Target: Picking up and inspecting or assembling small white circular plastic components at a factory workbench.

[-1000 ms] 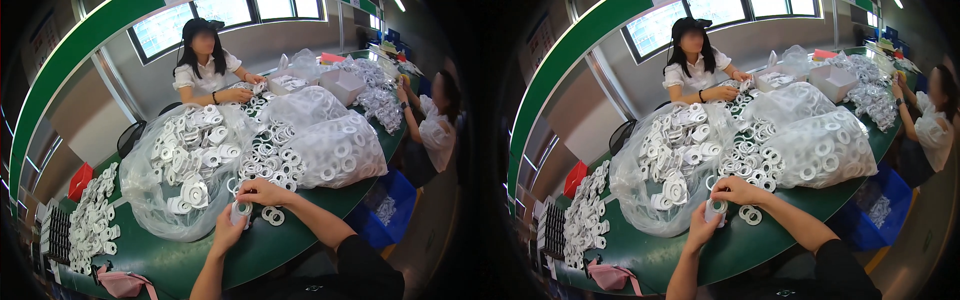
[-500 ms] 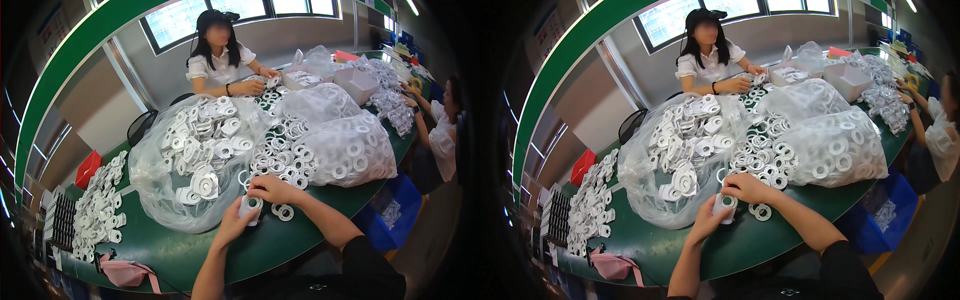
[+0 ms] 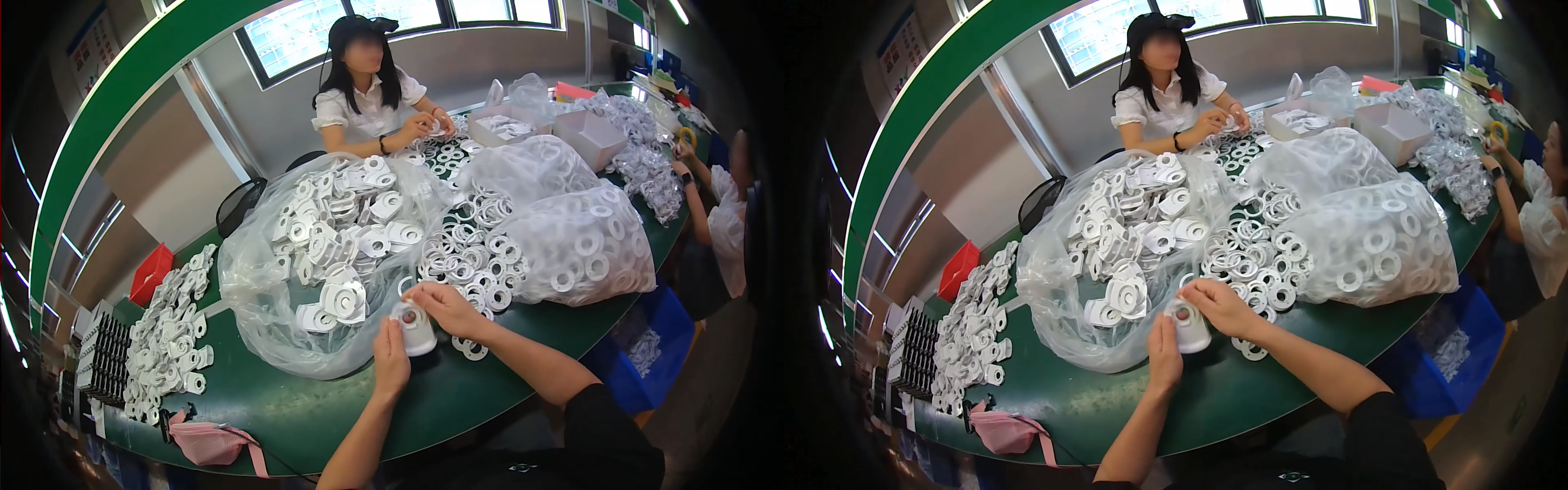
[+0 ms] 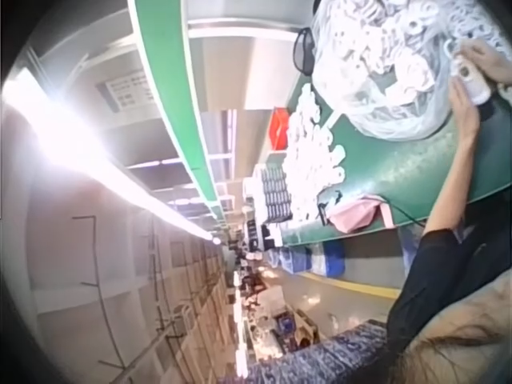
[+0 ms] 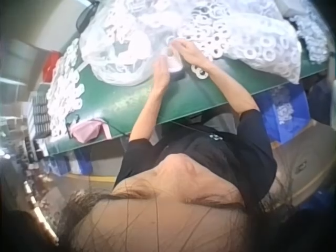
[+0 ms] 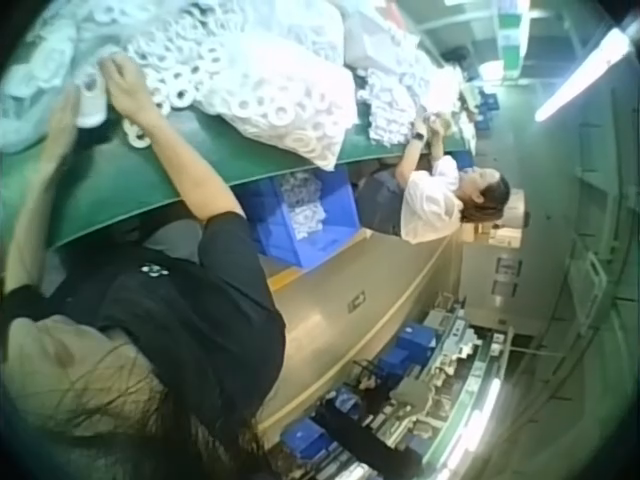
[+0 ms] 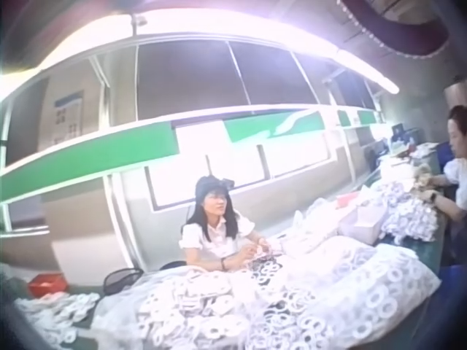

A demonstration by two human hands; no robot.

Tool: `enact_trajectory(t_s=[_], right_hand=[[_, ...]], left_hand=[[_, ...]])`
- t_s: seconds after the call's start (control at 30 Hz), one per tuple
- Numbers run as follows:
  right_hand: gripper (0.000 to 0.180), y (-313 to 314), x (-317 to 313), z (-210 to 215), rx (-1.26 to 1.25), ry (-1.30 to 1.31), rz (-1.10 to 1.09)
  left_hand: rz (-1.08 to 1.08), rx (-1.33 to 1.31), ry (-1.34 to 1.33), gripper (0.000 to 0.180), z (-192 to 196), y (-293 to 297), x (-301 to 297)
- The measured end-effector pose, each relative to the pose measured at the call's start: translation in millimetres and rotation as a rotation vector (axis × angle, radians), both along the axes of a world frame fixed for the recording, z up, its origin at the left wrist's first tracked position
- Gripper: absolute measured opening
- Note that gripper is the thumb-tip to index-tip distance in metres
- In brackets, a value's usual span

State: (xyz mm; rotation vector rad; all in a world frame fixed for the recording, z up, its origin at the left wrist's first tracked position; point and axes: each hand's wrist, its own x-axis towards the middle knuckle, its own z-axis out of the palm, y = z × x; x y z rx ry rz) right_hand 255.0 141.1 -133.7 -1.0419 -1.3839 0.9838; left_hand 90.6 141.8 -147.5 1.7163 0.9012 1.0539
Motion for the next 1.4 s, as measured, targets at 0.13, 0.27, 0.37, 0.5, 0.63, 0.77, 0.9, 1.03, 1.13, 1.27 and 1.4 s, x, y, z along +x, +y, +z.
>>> enact_trajectory(t_s=[0.13, 0.27, 0.37, 0.5, 0.63, 0.77, 0.9, 1.03, 1.13, 1.27, 1.4], right_hand=[[0.023, -4.9, -7.4, 8.1, -0.056, 0.154, -0.01], [0.023, -1.2, -0.5, 3.7, -0.009, 0.03, -0.04], [0.022, -1.8, 4.0, 3.8, -0.031, -0.024, 0.043], [0.02, -1.3, 11.1, 8.5, 0.019, -0.132, 0.16], [0.019, -4.3, 14.2, 15.5, 0.038, -0.235, 0.192], [0.019, -3.8, 16.0, 14.6, 0.068, -0.338, 0.193], [0.02, -4.3, 13.1, 10.0, 0.087, -0.306, 0.162], [0.021, -6.3, 3.0, 3.3, 0.071, -0.399, 0.033], [0.021, -7.6, -1.4, 2.2, 0.078, -0.433, -0.007], [0.02, -2.2, -6.0, -3.6, 0.105, -0.217, -0.06], [0.017, -2.2, -13.1, -2.2, -0.122, 0.271, -0.024]], left_hand=[[-0.092, -0.179, -0.351, 0.024, -1.6, -4.1, 3.4], [-0.098, -0.365, -0.491, 0.03, 8.0, -9.9, 8.1], [-0.061, -0.272, -0.277, 0.033, 5.3, 2.6, -6.4], [-0.181, -0.159, -0.167, 0.031, 11.7, 7.2, -10.5], [-0.213, -0.083, -0.032, 0.026, 9.0, 12.1, -14.2], [-0.28, -0.099, -0.02, 0.026, 1.4, 16.2, -16.4], [-0.243, -0.086, -0.032, 0.026, 0.0, 14.5, -13.9], [-0.014, 0.073, 0.285, 0.028, 7.2, 11.0, -15.6], [0.018, 0.141, 0.371, 0.03, 1.1, 16.1, -20.1], [0.041, -0.023, -0.011, 0.028, -7.2, 17.7, -10.4], [0.032, 0.122, -0.133, 0.034, -11.0, 10.6, 0.8]])
